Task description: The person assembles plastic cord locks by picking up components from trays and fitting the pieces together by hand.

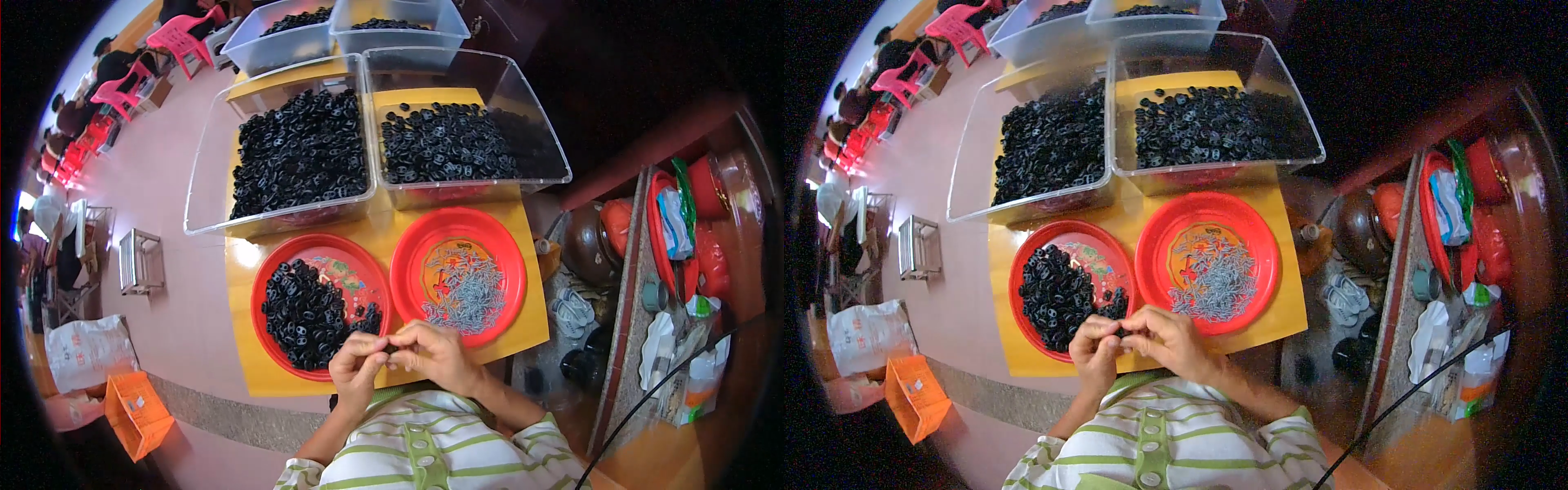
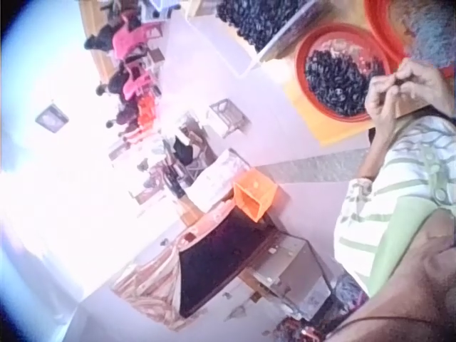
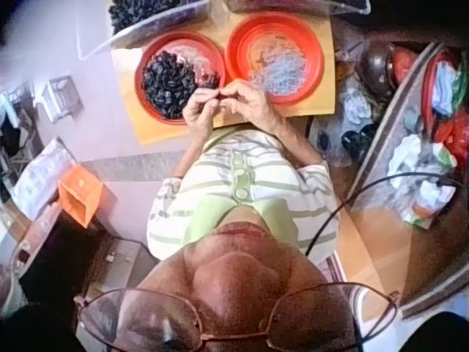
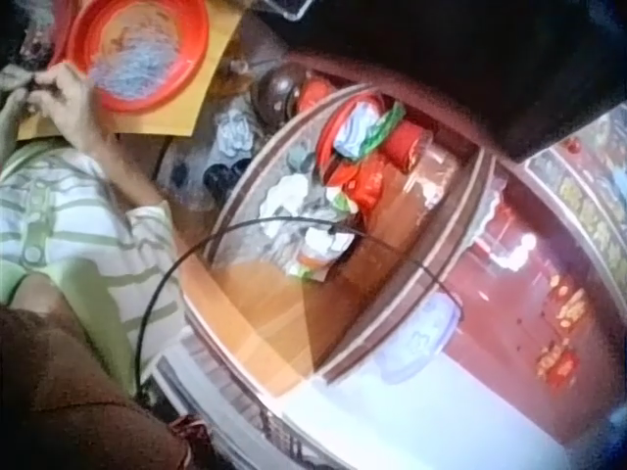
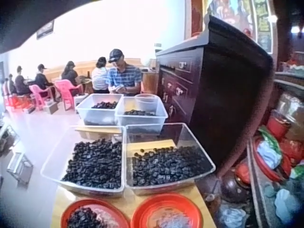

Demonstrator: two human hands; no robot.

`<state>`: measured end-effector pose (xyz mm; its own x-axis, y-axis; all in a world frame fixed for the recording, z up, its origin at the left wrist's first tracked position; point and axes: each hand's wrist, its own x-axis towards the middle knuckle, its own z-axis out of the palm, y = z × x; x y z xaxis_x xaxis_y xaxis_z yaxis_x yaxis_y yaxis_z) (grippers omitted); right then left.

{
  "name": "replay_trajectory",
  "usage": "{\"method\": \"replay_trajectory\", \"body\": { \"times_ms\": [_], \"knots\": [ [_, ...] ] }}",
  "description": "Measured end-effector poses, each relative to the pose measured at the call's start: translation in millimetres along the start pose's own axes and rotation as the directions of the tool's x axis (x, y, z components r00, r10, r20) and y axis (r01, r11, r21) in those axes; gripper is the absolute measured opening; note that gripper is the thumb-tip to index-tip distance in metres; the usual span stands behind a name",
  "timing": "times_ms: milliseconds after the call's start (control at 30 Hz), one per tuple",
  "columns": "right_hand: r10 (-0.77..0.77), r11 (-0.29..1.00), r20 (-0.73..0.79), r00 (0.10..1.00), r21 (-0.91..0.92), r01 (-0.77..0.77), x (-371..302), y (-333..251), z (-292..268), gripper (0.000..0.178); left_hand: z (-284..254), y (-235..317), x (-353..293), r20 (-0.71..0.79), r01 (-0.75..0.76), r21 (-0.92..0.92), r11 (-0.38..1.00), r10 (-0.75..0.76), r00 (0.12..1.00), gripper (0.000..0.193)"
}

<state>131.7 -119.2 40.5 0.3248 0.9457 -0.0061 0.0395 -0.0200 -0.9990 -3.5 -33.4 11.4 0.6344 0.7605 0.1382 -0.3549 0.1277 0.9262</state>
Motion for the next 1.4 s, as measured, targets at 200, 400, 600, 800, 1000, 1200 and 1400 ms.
{"method": "replay_trajectory", "body": {
  "times_ms": [200,400,600,800,1000,1200,1400],
  "knots": [
    [-0.292,0.929,-0.367,0.883,-0.329,0.17,59,-39,-69,0.022,9,-4,20,0.081,0.112,-0.125,0.986,-0.102,0.991,0.036],
    [-0.509,0.825,-0.586,0.631,-0.54,0.164,106,-59,-148,0.034,14,2,16,0.413,-0.049,0.422,0.905,-0.143,0.899,0.012],
    [-0.422,0.858,-0.683,0.596,-0.513,0.019,60,-21,-148,0.023,21,-25,1,0.611,-0.139,0.471,0.871,-0.208,0.764,0.017],
    [-0.017,0.976,-0.766,0.642,-0.153,-0.158,-44,14,-104,0.011,15,-40,-6,0.679,-0.21,0.505,0.837,-0.235,0.696,0.019],
    [0.432,0.899,-0.437,0.789,0.146,-0.412,-154,57,-18,0.027,30,-23,-21,0.81,0.102,0.341,0.935,-0.347,0.473,0.022],
    [0.338,0.871,-0.526,0.78,-0.139,-0.471,-177,127,15,0.028,26,-42,-40,0.878,0.182,0.358,0.916,-0.397,0.267,0.028],
    [0.049,0.734,-0.111,0.993,-0.67,-0.111,-152,118,0,0.022,-15,-76,-48,0.604,0.592,0.497,0.635,-0.742,0.289,0.031]
  ]
}}
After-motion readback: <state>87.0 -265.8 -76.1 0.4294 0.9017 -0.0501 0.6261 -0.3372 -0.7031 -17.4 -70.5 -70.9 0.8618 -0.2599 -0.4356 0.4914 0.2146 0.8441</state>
